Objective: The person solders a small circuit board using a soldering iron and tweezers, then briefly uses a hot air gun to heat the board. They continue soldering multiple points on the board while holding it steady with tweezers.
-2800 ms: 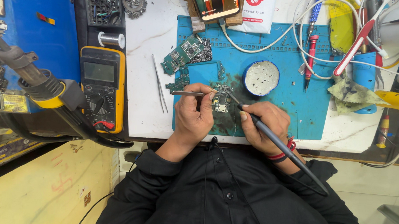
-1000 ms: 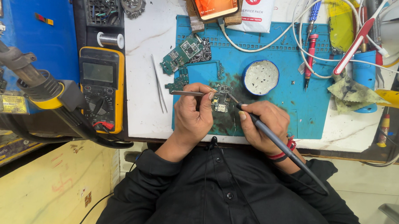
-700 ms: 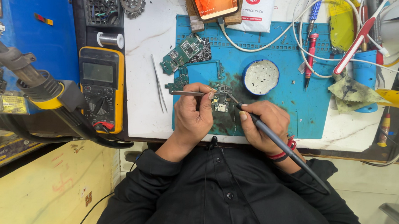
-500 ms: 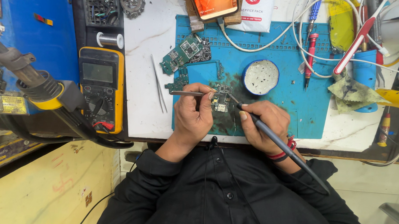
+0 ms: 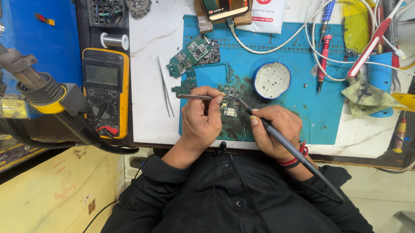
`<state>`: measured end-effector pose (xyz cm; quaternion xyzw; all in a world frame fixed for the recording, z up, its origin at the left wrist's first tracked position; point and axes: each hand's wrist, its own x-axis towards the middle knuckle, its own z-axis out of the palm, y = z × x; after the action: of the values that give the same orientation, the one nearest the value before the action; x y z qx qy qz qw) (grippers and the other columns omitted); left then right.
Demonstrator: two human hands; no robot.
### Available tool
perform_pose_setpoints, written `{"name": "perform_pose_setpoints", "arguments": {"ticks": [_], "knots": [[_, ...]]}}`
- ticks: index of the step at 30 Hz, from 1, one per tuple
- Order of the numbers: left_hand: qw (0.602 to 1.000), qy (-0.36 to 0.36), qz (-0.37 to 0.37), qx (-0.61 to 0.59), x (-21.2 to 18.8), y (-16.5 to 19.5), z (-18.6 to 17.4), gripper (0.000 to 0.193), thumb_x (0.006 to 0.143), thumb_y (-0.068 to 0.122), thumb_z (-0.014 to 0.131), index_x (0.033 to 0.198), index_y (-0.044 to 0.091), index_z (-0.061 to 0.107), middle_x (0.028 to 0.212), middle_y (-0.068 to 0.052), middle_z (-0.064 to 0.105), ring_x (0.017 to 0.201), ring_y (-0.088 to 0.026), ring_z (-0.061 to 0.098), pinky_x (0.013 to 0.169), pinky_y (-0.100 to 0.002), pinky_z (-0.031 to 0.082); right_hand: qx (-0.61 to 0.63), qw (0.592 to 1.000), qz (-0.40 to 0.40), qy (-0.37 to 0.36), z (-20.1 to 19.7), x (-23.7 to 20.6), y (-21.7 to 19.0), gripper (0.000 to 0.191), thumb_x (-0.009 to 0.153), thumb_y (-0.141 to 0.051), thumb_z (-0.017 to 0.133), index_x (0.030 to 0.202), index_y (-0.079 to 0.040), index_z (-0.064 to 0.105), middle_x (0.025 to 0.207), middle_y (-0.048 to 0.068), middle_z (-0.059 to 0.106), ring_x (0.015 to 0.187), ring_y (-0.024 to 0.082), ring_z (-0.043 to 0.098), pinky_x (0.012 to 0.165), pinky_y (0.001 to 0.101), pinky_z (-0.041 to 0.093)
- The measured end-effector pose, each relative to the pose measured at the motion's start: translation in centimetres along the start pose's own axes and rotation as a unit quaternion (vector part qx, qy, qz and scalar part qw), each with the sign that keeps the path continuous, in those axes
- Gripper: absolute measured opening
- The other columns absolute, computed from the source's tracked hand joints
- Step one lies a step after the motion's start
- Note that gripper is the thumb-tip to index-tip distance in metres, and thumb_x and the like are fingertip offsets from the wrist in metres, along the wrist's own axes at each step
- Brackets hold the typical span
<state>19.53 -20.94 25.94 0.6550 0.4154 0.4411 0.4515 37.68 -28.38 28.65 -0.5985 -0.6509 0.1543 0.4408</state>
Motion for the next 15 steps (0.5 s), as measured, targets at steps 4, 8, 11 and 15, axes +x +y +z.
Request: {"name": "perform_pose_setpoints", "arguments": {"ticks": [4,8,11,15], "knots": [[1.000,-0.004,-0.002,0.004,0.03,-0.11,0.03,0.011,0.105,0.000,0.063,0.111,0.001,0.054,0.096,-0.006,0.069,0.070,-0.007,0.063,0.061,-0.023,0.051,0.003,1.000,-0.003,-0.001,0.00,0.02,0.02,0.010,0.091,0.000,0.073,0.096,0.000,0.064,0.087,0.013,0.072,0.069,0.025,0.069,0.063,0.0339,0.052],[1.000,-0.004,0.005,0.007,0.04,-0.18,0.07,0.011,0.105,0.000,0.063,0.110,0.001,0.054,0.097,-0.007,0.069,0.070,-0.007,0.063,0.061,-0.023,0.051,-0.002,1.000,0.000,0.001,-0.02,-0.03,0.02,0.010,0.091,0.000,0.073,0.096,0.000,0.065,0.087,0.013,0.072,0.070,0.026,0.069,0.063,0.0340,0.052],[1.000,-0.008,-0.002,0.002,0.02,-0.17,0.06,0.011,0.105,0.000,0.063,0.110,0.001,0.054,0.096,-0.007,0.069,0.069,-0.007,0.062,0.060,-0.023,0.051,0.004,1.000,-0.007,-0.001,-0.05,-0.01,0.07,0.010,0.090,0.000,0.073,0.095,0.000,0.064,0.087,0.013,0.072,0.068,0.025,0.068,0.061,0.0336,0.051],[1.000,-0.001,0.016,0.010,-0.02,-0.13,0.14,0.012,0.105,0.000,0.064,0.110,0.001,0.052,0.099,-0.008,0.068,0.071,-0.008,0.064,0.062,-0.024,0.052,0.007,1.000,-0.003,0.003,-0.14,-0.02,0.05,0.008,0.091,0.000,0.072,0.095,0.000,0.065,0.087,0.013,0.072,0.068,0.024,0.068,0.062,0.0333,0.051]]}}
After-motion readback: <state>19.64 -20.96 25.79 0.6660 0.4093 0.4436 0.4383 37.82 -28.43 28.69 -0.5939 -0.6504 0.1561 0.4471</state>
